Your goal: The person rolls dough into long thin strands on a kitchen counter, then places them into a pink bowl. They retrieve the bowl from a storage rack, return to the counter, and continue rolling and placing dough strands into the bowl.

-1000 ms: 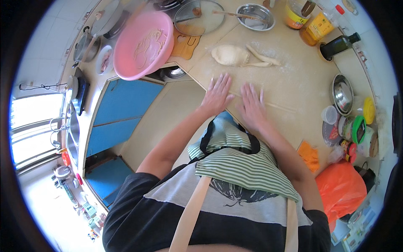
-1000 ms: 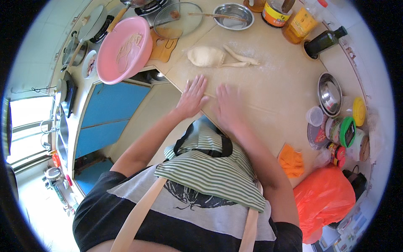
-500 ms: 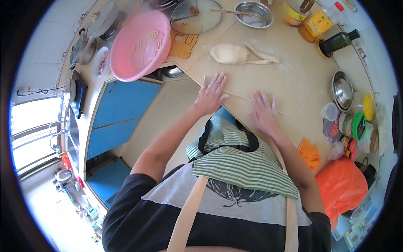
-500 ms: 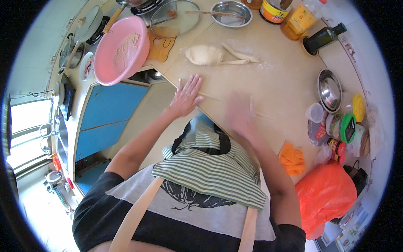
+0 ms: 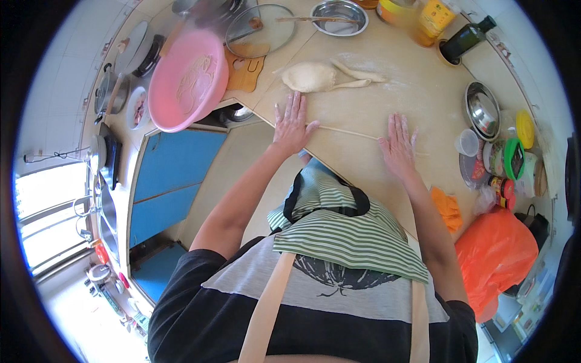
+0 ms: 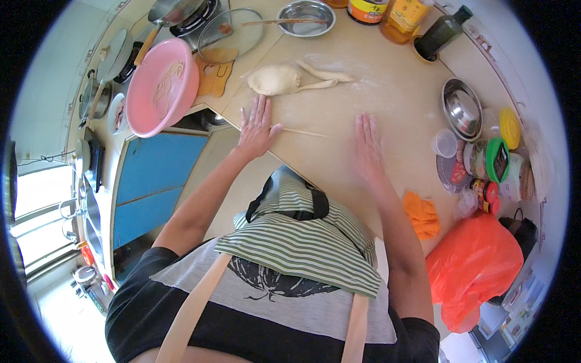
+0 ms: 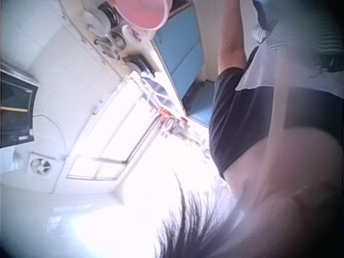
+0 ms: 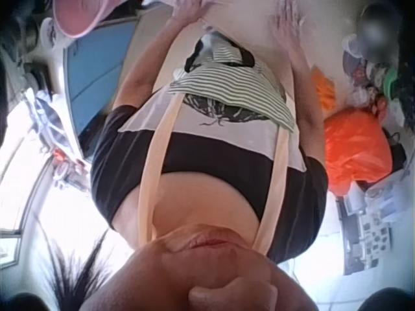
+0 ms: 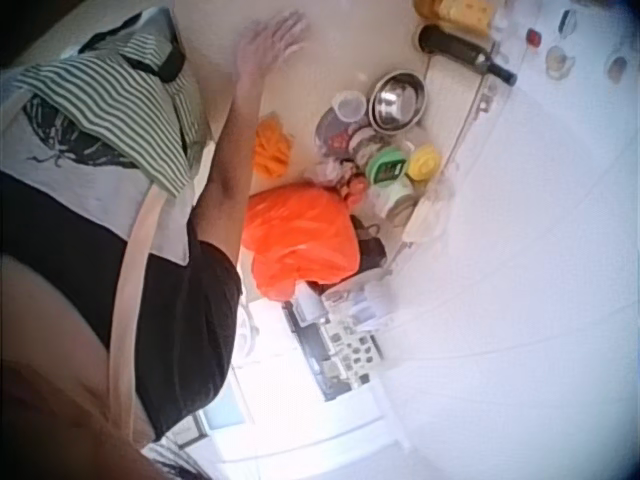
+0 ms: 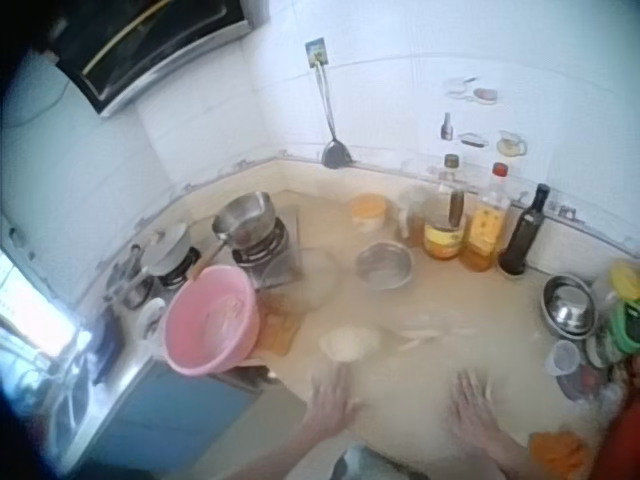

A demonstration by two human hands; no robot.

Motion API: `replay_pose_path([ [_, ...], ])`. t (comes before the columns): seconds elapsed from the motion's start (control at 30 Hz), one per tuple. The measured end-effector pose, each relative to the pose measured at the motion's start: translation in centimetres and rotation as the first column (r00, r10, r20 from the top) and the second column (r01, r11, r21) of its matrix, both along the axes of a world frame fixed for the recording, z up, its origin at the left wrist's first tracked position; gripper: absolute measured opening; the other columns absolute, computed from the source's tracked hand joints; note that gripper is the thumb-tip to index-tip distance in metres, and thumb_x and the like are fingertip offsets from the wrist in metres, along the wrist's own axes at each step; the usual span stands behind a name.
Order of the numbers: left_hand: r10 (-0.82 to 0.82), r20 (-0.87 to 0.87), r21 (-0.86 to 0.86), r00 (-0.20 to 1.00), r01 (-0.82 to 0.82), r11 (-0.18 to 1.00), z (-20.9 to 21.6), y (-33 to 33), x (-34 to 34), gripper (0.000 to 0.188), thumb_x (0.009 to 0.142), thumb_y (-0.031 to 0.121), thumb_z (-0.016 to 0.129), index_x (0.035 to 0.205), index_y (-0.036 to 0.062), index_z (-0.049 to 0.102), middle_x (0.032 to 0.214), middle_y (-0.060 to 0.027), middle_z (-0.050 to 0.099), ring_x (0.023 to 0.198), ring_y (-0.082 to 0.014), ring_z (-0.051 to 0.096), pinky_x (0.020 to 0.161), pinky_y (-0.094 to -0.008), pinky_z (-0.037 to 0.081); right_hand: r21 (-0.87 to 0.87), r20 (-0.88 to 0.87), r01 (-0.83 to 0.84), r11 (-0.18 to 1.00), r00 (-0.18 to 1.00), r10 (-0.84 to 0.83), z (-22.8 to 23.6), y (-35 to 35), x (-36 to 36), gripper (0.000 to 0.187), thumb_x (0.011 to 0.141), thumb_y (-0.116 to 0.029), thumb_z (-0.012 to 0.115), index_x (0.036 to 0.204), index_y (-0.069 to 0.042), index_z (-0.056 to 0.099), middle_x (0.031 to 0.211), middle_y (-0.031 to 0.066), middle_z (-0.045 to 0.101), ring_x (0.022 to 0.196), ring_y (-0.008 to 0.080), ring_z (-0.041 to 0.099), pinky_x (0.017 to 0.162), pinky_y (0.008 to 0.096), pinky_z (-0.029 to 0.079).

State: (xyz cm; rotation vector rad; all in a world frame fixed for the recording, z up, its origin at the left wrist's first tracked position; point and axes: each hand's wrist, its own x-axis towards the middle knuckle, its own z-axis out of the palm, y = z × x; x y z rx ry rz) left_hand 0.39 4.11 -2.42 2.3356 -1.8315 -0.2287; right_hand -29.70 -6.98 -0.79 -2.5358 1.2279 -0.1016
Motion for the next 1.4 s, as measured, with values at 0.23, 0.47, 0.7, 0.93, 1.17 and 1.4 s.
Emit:
replay_pose_path([
  [0.23,0.013,-0.102,-0.092,0.995,-0.023,0.995,2.7,0.8,-4.6,0.072,0.094,0.039,0.049,0.147,-0.0019,0.022,0.154,-0.0236,0.016,0.144,-0.0387,0.012,0.113,-0.0602,0.005,-0.011,0.040,0.189,0.982,0.981,-0.188,0.4,1.2,-5.3,0.063,0.096,-0.029,0.041,0.150,-0.005,0.019,0.157,0.0156,0.016,0.146,0.0315,0.013,0.115,0.0560,0.004],
  [0.47,-0.309,-0.163,-0.158,0.937,0.284,0.946,1.5,-3.4,-13.8,0.067,0.091,0.034,0.052,0.144,-0.0015,0.032,0.155,-0.0161,0.022,0.145,-0.0313,0.017,0.114,-0.0581,0.010,-0.017,0.019,0.009,1.000,1.000,-0.009,0.7,1.8,-2.9,0.065,0.095,-0.033,0.045,0.147,0.000,0.024,0.156,0.0162,0.019,0.145,0.0328,0.014,0.114,0.0574,-0.001],
  [0.7,-0.310,-0.152,-0.120,0.938,0.294,0.948,0.0,-3.0,-13.0,0.069,0.092,0.033,0.052,0.147,0.0013,0.026,0.156,-0.0172,0.019,0.145,-0.0325,0.016,0.115,-0.0578,0.007,0.177,-0.023,0.024,0.984,1.000,-0.021,1.7,1.8,-2.6,0.065,0.094,-0.033,0.045,0.149,-0.005,0.023,0.157,0.0117,0.019,0.145,0.0297,0.015,0.115,0.0568,0.000],
  [0.93,-0.119,0.002,-0.114,0.993,0.118,0.986,0.4,1.8,-6.2,0.068,0.089,0.034,0.058,0.144,0.0034,0.032,0.155,-0.0158,0.022,0.144,-0.0320,0.019,0.115,-0.0561,0.012,0.095,-0.010,0.066,0.993,0.998,-0.066,0.1,2.3,-6.1,0.066,0.094,-0.033,0.045,0.150,-0.007,0.022,0.157,0.0109,0.018,0.146,0.0292,0.015,0.114,0.0575,0.000],
  [1.17,-0.266,0.049,-0.215,0.963,0.270,0.939,-0.6,2.4,0.9,0.036,0.086,0.018,0.062,0.118,0.0013,0.055,0.141,-0.0194,0.040,0.135,-0.0375,0.034,0.110,-0.0535,0.028,-0.025,0.090,0.140,0.990,0.986,-0.137,-1.9,1.5,-6.3,0.063,0.095,-0.030,0.044,0.150,-0.007,0.022,0.157,0.0114,0.018,0.146,0.0291,0.015,0.114,0.0583,0.001],
  [1.4,-0.201,-0.218,-0.294,0.955,0.132,0.947,1.8,-3.6,-8.2,0.045,0.090,0.013,0.053,0.133,-0.0006,0.046,0.143,-0.0248,0.038,0.135,-0.0395,0.033,0.112,-0.0515,0.026,0.053,-0.003,0.115,0.992,0.993,-0.115,-1.3,1.4,-3.1,0.063,0.096,-0.032,0.042,0.150,-0.006,0.021,0.157,0.0117,0.020,0.145,0.0285,0.016,0.114,0.0575,0.000],
])
